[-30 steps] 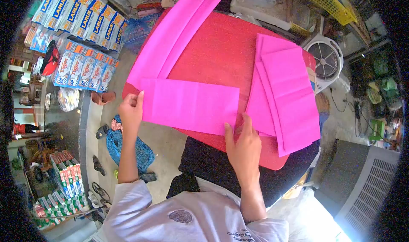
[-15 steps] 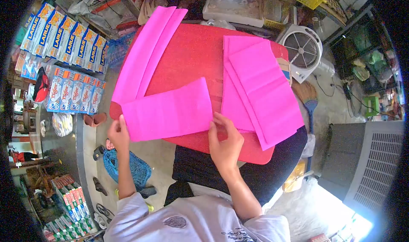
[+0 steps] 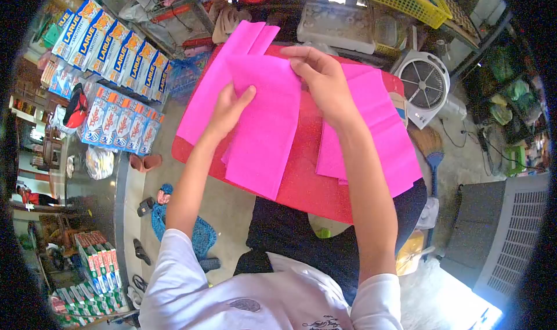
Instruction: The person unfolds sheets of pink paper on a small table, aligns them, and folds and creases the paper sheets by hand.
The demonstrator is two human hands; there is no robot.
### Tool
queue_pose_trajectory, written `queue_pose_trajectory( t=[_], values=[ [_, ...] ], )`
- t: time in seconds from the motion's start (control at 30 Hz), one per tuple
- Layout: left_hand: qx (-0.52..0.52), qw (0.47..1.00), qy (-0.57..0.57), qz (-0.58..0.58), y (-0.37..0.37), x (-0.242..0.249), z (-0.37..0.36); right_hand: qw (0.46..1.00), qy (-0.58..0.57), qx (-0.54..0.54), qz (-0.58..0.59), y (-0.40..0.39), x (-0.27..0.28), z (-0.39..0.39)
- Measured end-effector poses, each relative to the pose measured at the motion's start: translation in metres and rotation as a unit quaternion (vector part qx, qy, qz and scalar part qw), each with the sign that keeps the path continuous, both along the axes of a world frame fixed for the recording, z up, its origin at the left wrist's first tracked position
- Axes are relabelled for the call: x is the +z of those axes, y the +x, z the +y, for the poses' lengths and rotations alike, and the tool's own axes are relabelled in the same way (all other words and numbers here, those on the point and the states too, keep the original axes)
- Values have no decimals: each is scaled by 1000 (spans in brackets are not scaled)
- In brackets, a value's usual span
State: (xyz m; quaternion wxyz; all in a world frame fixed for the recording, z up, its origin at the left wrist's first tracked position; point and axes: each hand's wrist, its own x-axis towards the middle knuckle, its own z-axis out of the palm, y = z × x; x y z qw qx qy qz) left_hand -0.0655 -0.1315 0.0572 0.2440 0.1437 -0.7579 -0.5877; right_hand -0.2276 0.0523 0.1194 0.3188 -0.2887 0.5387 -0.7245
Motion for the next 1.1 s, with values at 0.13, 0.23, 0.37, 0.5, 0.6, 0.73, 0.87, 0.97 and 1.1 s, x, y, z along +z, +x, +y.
queue_pose_trajectory(
  t=[0.13,0.23,0.37,0.5,0.6,0.73,0.87,0.97,1.1],
  values=[
    [40,996,85,-9,-8,-13,10,982,50,-174,60,16,-8,1],
    [85,989,118,15,-9,-12,21,983,86,-120,107,38,-41,5],
    [80,991,105,-12,-1,11,43,981,107,-153,52,44,-74,-1],
    [74,990,108,-46,6,-12,40,968,174,-168,62,51,-57,2],
    [97,980,176,-9,8,-13,48,970,133,-188,80,63,-65,-1],
    [117,979,168,17,13,-22,50,991,58,-109,41,64,-65,9],
    [92,965,244,-12,20,-15,48,996,43,-72,30,61,-63,15],
    [83,967,241,-10,22,-20,46,996,73,-56,0,63,-64,17],
    [132,951,278,8,21,-13,36,988,151,-17,-35,75,-71,31]
  ],
)
